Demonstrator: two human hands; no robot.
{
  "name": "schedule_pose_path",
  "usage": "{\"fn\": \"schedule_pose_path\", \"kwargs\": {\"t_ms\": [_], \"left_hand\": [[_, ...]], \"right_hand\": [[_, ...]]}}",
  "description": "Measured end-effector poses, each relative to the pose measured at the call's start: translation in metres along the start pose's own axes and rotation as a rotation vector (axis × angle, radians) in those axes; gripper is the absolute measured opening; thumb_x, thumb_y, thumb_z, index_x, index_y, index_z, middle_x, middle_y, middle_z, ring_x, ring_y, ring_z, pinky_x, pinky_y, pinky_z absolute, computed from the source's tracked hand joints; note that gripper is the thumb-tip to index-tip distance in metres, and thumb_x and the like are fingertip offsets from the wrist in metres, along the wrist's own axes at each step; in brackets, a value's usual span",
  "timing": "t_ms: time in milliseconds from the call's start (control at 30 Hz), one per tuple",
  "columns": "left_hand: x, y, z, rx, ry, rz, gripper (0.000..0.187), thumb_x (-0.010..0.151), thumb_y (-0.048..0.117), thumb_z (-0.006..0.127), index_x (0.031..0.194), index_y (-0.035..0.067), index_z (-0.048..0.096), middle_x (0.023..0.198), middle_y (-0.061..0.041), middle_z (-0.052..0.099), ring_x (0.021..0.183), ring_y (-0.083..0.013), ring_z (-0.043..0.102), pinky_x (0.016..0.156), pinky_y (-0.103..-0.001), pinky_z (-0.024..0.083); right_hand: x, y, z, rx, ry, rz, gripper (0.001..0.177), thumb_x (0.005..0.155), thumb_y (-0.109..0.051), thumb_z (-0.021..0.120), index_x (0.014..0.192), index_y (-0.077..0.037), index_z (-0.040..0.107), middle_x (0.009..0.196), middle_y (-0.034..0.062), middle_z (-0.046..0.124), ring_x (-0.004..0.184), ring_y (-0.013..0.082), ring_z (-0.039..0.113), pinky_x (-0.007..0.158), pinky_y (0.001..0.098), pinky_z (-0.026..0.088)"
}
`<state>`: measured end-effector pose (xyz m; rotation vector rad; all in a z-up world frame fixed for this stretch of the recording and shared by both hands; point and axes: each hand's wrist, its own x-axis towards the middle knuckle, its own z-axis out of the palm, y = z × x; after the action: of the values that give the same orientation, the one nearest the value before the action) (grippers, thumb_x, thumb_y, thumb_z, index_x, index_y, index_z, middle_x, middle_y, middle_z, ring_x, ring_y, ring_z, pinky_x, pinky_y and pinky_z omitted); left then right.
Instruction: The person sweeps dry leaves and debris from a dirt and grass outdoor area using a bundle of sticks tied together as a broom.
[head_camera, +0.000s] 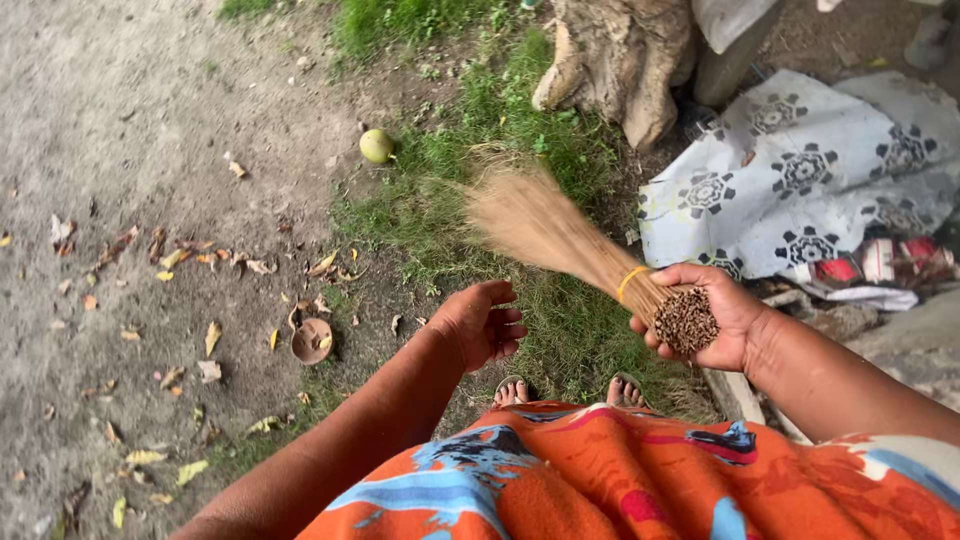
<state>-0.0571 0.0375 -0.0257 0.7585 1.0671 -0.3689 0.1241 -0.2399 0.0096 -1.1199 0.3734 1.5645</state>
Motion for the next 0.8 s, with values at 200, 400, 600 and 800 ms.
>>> {"fn": "schedule_pose_path", "kwargs": {"t_ms": [200,400,600,800], "left_hand": [[-0.016,-0.016,-0.017,-0.107,0.017,0.039,0.026,0.096,0.035,0.062,0.11,0.014,0.062,0.079,-0.003,0.062,0.067,-0.0223,0.064,0.059,-0.041,0.049],[-0.034,-0.049,-0.036,-0.22,0.134,0.041,0.025,0.095,0.036,0.061,0.109,0.016,0.063,0.077,-0.001,0.062,0.068,-0.0219,0.064,0.063,-0.042,0.049],[-0.028,-0.061,-0.009,-0.275,0.11,0.063,0.026,0.096,0.035,0.063,0.11,0.012,0.062,0.079,-0.003,0.063,0.069,-0.0235,0.063,0.065,-0.042,0.051],[-0.023,-0.062,0.021,-0.275,0.082,0.101,0.027,0.095,0.036,0.06,0.111,0.016,0.062,0.081,-0.002,0.062,0.07,-0.0222,0.063,0.065,-0.042,0.05]], "right_hand": [[0.058,-0.031,0.002,-0.074,0.216,-0.065,0.028,0.085,-0.038,0.063,0.097,-0.012,0.063,0.081,0.011,0.067,0.066,0.0293,0.068,0.056,0.042,0.059],[0.093,-0.033,0.042,-0.169,0.05,0.185,0.038,0.084,-0.04,0.064,0.1,-0.005,0.065,0.083,0.0172,0.069,0.067,0.0287,0.068,0.055,0.0381,0.058],[0.048,-0.035,0.036,-0.207,-0.16,0.171,0.046,0.082,-0.041,0.063,0.111,-0.006,0.07,0.084,0.0182,0.072,0.064,0.0263,0.068,0.053,0.0372,0.057],[0.043,-0.039,0.019,-0.228,-0.044,0.045,0.036,0.082,-0.04,0.062,0.099,-0.009,0.069,0.08,0.015,0.07,0.063,0.0278,0.066,0.053,0.0397,0.058]]}}
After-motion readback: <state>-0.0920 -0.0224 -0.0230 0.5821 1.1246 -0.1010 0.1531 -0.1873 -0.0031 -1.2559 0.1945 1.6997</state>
